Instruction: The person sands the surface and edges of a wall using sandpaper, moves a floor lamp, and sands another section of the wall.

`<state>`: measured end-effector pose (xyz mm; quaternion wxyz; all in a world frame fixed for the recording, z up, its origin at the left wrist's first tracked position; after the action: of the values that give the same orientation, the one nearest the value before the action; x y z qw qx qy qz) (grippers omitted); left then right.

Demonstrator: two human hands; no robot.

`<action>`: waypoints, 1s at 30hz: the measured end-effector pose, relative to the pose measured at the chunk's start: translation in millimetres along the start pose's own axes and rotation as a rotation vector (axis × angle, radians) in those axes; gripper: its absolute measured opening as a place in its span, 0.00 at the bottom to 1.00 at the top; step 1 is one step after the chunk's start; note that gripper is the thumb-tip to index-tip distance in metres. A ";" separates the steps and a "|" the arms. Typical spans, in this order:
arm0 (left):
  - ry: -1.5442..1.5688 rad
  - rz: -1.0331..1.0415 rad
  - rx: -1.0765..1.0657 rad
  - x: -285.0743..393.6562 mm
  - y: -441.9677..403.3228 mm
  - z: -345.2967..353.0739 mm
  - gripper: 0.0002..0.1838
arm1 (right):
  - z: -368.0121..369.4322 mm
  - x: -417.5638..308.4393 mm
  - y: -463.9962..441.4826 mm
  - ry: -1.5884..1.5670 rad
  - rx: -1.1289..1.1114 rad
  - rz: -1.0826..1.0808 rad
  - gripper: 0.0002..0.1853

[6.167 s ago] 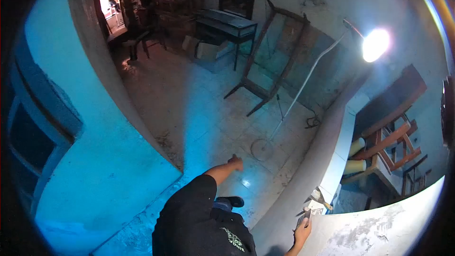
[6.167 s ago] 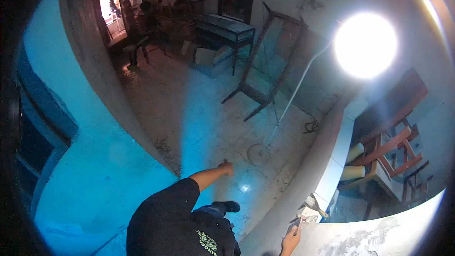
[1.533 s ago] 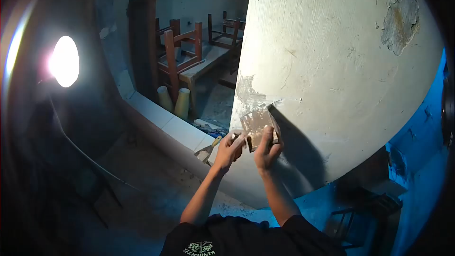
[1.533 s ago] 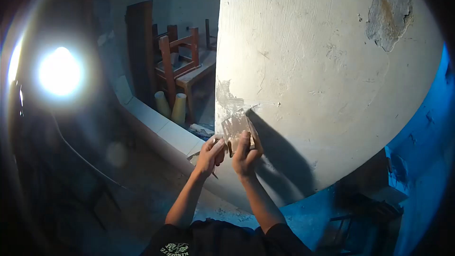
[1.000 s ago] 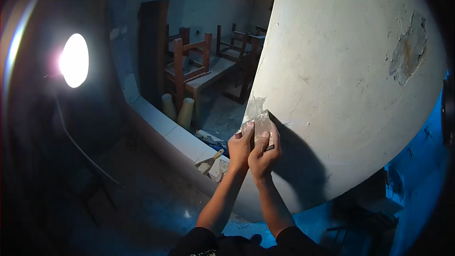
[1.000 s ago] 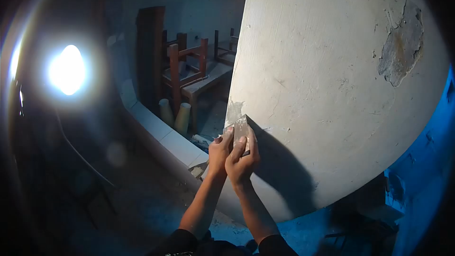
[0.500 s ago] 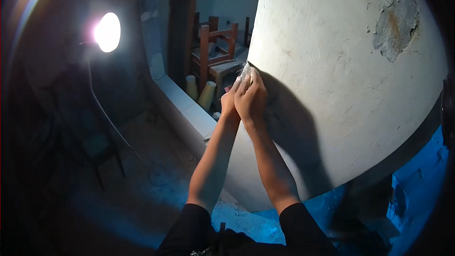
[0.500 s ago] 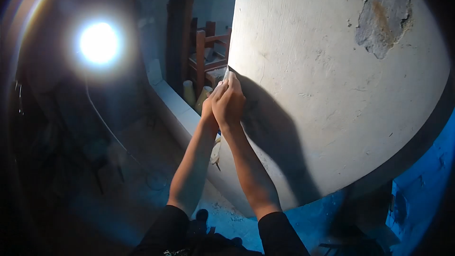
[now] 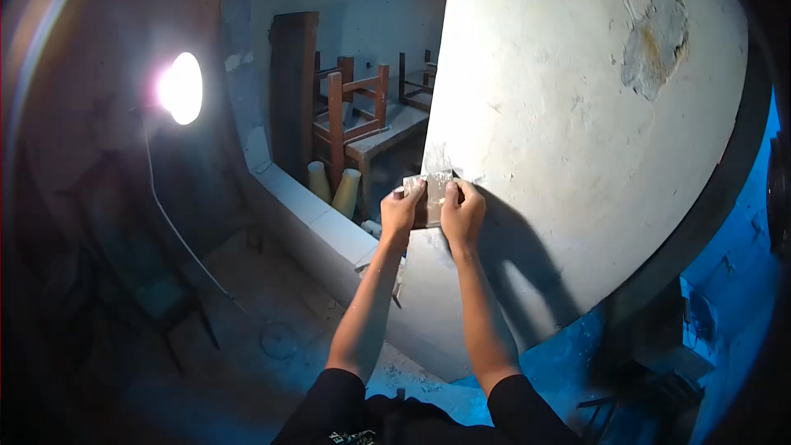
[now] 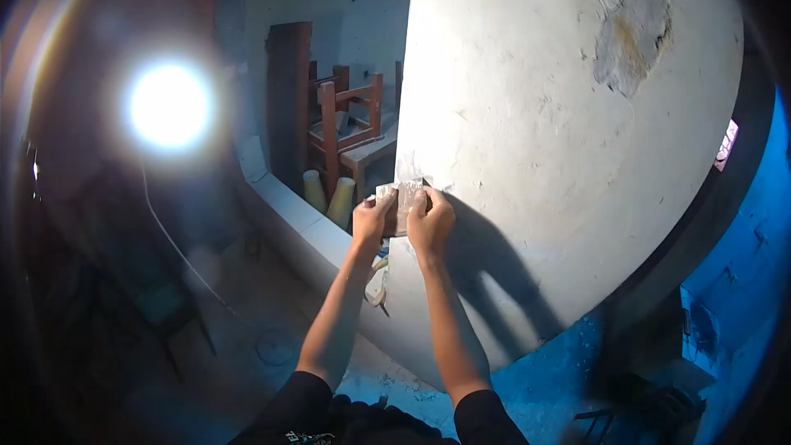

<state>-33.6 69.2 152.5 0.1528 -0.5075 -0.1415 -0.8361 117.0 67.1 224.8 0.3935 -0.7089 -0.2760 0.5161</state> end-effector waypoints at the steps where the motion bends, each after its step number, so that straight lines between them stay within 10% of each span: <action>1: 0.047 0.011 0.020 -1.5 0.9 1.2 0.14 | 0.5 -5.9 0.0 0.090 0.058 -0.094 0.12; 30: 0.094 0.002 0.073 3.3 -5.9 8.7 0.16 | 3.2 -34.1 -12.1 0.236 0.081 -0.181 0.09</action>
<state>-30.4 77.6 158.8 0.1784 -0.4621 -0.1644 -0.8530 103.4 47.3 252.0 0.4964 -0.7206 -0.2696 0.4021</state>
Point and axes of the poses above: each hand's wrist, its own y-axis away from the middle knuckle, its own z-axis out of the palm, x = y × z, the point moved 7 cm from there along -y, towards the middle knuckle, and after that the axes turned 13 degrees about -z, right-handed, at the moved point
